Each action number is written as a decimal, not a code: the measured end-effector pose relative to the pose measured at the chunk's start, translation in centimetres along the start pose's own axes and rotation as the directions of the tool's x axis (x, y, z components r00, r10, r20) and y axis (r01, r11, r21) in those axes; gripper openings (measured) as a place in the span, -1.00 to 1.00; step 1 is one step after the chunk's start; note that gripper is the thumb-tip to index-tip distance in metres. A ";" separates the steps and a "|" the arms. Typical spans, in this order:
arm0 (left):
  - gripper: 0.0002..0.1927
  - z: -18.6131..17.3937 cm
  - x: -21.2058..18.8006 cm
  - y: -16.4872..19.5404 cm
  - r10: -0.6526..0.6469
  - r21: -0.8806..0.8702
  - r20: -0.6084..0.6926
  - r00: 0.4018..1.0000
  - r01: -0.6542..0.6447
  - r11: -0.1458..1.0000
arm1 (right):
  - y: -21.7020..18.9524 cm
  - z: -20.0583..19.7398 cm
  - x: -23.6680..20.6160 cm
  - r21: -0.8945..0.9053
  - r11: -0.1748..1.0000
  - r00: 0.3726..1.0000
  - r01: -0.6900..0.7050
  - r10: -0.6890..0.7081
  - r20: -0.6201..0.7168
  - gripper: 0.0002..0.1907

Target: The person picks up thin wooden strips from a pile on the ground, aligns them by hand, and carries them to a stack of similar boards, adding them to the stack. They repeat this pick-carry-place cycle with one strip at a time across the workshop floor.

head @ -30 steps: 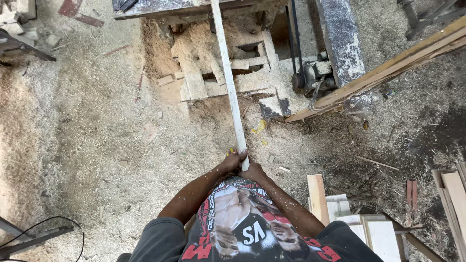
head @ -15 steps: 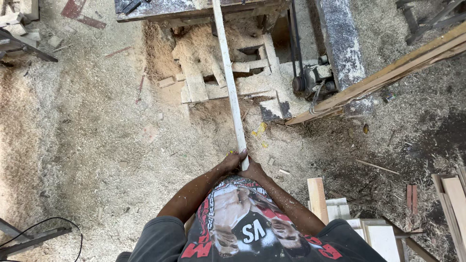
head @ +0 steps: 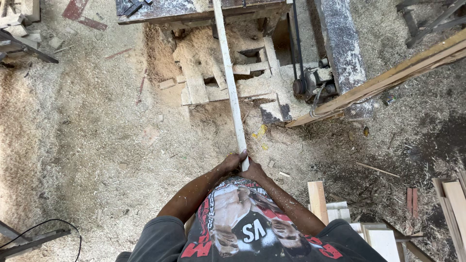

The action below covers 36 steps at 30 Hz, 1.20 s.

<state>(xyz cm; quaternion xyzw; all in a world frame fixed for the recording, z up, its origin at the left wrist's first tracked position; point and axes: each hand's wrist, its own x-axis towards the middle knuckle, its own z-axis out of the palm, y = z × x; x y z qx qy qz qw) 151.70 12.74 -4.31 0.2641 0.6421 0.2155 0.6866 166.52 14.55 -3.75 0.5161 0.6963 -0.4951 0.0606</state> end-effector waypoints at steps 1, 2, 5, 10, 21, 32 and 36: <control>-0.23 0.0 0.0 0.0 0.003 -0.006 -0.002 1.000 -0.003 1.000 | 0.0 0.0 0.1 -0.002 1.000 1.000 0.003 -0.003 0.000 0.02; -0.23 -0.1 0.0 0.1 0.001 -0.016 -0.004 1.000 -0.001 1.000 | -0.1 -0.1 0.1 0.003 1.000 1.000 -0.001 0.001 0.001 0.02; -0.24 -0.3 0.0 0.3 -0.009 -0.027 -0.010 1.000 0.008 1.000 | -0.3 -0.2 0.2 0.021 1.000 1.000 -0.012 0.012 0.005 0.01; -0.24 -0.5 0.1 0.4 0.027 -0.021 -0.015 1.000 -0.027 0.999 | -0.7 -0.4 0.4 0.040 0.999 1.000 -0.005 0.005 0.000 -0.03; -0.22 -1.0 0.7 0.8 0.039 -0.074 -0.025 0.999 -0.041 0.996 | -1.3 -1.0 1.4 0.029 1.000 0.999 -0.005 0.003 0.041 0.02; -0.17 -2.0 1.0 1.5 0.042 -0.087 -0.053 0.998 -0.047 0.995 | -2.6 -1.6 2.5 0.015 0.998 0.995 -0.056 0.055 0.086 -0.04; -0.16 -2.5 1.2 1.9 0.038 -0.094 -0.039 0.999 -0.041 0.995 | -3.0 -1.8 3.0 -0.017 0.999 0.994 -0.036 0.037 0.104 -0.06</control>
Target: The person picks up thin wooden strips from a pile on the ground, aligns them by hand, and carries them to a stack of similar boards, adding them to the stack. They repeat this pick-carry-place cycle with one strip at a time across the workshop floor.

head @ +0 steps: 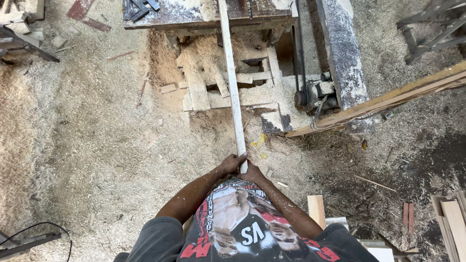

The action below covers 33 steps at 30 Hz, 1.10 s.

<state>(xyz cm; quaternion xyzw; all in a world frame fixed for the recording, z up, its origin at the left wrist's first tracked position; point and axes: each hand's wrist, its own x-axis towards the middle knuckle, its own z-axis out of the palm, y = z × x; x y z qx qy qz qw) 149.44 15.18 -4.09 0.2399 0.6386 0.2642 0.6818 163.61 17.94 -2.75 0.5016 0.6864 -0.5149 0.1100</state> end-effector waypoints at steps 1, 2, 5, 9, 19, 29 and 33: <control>-0.16 -0.1 0.0 0.1 0.002 -0.003 0.006 1.000 -0.002 1.000 | -0.1 0.0 0.1 -0.007 1.000 1.000 0.005 -0.005 0.003 -0.06; -0.15 -0.2 0.1 0.2 0.007 0.015 0.000 1.000 -0.008 1.000 | -0.1 -0.1 0.1 0.013 1.000 1.000 0.006 -0.006 0.000 -0.05; -0.14 -0.5 0.4 0.6 0.015 0.063 -0.009 1.000 -0.015 0.998 | -0.3 -0.4 0.3 0.043 0.999 1.000 -0.002 0.003 -0.012 -0.04; -0.13 -0.8 0.5 1.1 -0.009 0.068 -0.007 1.000 0.010 0.998 | -0.4 -0.7 0.7 0.029 0.999 0.999 0.035 -0.034 -0.031 0.00; -0.11 -1.3 0.4 2.2 0.022 0.154 0.031 0.999 -0.026 0.988 | -1.6 -1.4 0.9 0.020 0.999 0.999 -0.025 0.024 0.027 -0.08; -0.14 -1.4 0.7 3.2 -0.011 0.121 -0.075 0.997 0.020 0.992 | -1.9 -2.0 1.2 0.059 0.998 1.000 0.014 -0.015 0.016 -0.13; -0.14 -1.5 0.7 3.5 0.004 0.097 -0.043 0.999 0.000 0.995 | -2.3 -2.3 1.5 0.032 0.998 0.999 0.053 -0.053 0.008 -0.16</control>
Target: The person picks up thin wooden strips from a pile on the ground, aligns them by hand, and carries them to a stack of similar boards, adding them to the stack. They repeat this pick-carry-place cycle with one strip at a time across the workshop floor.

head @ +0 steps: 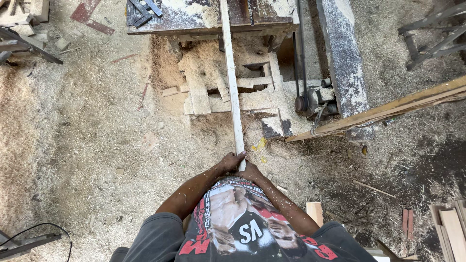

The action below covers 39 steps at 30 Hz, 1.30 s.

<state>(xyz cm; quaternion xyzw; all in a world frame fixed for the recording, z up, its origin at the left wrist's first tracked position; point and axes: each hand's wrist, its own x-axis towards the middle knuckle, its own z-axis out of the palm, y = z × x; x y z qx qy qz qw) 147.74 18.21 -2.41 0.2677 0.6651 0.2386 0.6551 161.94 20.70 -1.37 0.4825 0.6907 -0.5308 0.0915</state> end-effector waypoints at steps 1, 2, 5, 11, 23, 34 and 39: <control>-0.14 -0.1 0.0 0.1 0.003 0.001 0.005 1.000 -0.003 1.000 | -0.1 -0.1 0.1 0.000 1.000 1.000 0.016 -0.016 -0.007 -0.16; -0.14 -0.1 0.1 0.1 0.001 0.005 -0.005 1.000 -0.001 1.000 | -0.2 -0.1 0.1 -0.028 0.999 0.999 0.035 -0.035 -0.004 -0.16; -0.15 -0.2 0.3 0.2 -0.007 0.015 -0.031 1.000 0.007 1.000 | -0.6 -0.4 0.2 -0.071 0.997 0.999 0.040 -0.039 0.004 -0.15; -0.17 -0.7 0.7 0.5 0.015 0.001 0.002 1.000 -0.015 1.000 | -1.1 -0.6 0.7 -0.047 0.999 1.000 0.005 -0.005 0.002 -0.14; -0.19 -1.9 1.8 1.4 0.000 0.042 0.006 1.000 0.000 0.999 | -2.5 -1.5 2.1 -0.097 0.994 0.997 -0.042 0.048 0.056 -0.15; -0.17 -2.7 3.3 1.8 -0.014 -0.024 0.018 1.000 0.015 1.000 | -3.7 -2.4 3.1 -0.127 0.992 0.998 0.013 -0.005 0.066 -0.19; -0.18 -3.1 3.6 2.2 -0.020 -0.024 0.022 1.000 0.020 1.000 | -4.2 -2.7 3.6 -0.158 0.987 0.997 0.001 0.010 0.072 -0.16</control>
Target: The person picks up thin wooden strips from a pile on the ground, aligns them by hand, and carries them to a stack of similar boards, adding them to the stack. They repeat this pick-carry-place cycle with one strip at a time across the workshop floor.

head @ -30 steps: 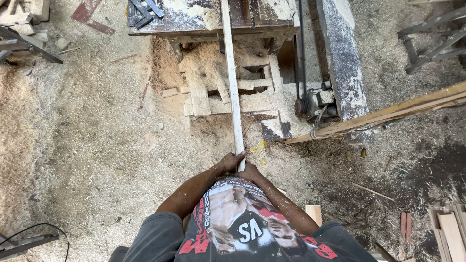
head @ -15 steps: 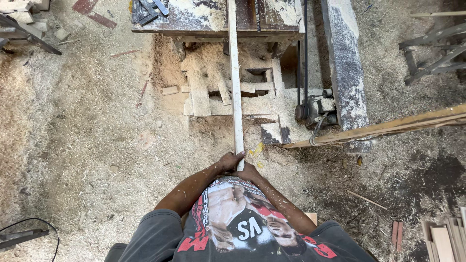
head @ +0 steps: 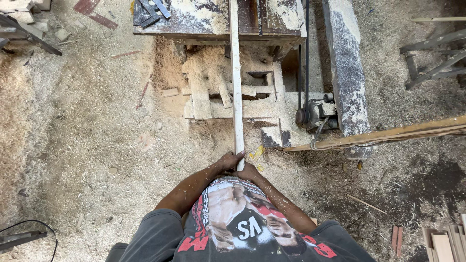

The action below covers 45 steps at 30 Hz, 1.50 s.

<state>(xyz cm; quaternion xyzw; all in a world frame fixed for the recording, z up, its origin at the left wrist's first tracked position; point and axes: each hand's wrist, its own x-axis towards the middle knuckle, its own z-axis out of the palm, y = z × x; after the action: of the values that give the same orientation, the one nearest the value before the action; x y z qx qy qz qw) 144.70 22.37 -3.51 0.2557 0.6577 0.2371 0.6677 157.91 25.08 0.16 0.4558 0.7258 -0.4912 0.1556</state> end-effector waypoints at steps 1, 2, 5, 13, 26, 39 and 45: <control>-0.18 -0.1 0.0 0.1 -0.005 0.008 0.000 1.000 0.005 1.000 | 0.0 0.0 0.1 -0.003 1.000 1.000 0.005 -0.005 0.004 -0.15; -0.19 -0.1 0.0 0.2 0.005 -0.013 -0.002 1.000 -0.005 1.000 | 0.0 -0.1 0.3 0.017 0.999 1.000 -0.030 0.030 0.007 -0.13; -0.20 -0.4 0.1 0.5 0.022 -0.055 -0.006 1.000 -0.023 0.998 | 0.3 -0.3 0.7 0.068 0.994 0.997 -0.082 0.081 0.013 -0.11; -0.25 -0.9 0.6 1.3 -0.009 -0.079 0.003 1.000 0.010 0.997 | -0.3 -1.1 1.8 -0.047 0.997 0.998 -0.058 0.059 0.019 -0.08; -0.27 -2.1 1.8 2.6 -0.012 -0.041 0.013 1.000 0.012 0.999 | -1.0 -2.3 2.7 0.057 0.996 0.997 -0.066 0.068 -0.025 0.00; -0.16 -4.8 1.7 2.6 -0.025 -0.036 -0.038 0.999 0.024 0.999 | -2.4 -1.6 2.7 0.282 0.914 0.932 -0.293 0.339 -0.129 -0.08; -0.23 -11.3 0.1 2.1 0.019 -0.113 -0.022 1.000 -0.021 0.993 | -8.2 -1.1 4.1 0.082 0.940 0.663 -0.330 0.292 -0.690 0.03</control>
<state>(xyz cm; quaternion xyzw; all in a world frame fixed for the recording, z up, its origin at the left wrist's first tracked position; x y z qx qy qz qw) 133.43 24.35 -2.24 0.2217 0.6475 0.2833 0.6718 149.29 27.22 2.57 0.7189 0.6541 -0.2326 -0.0342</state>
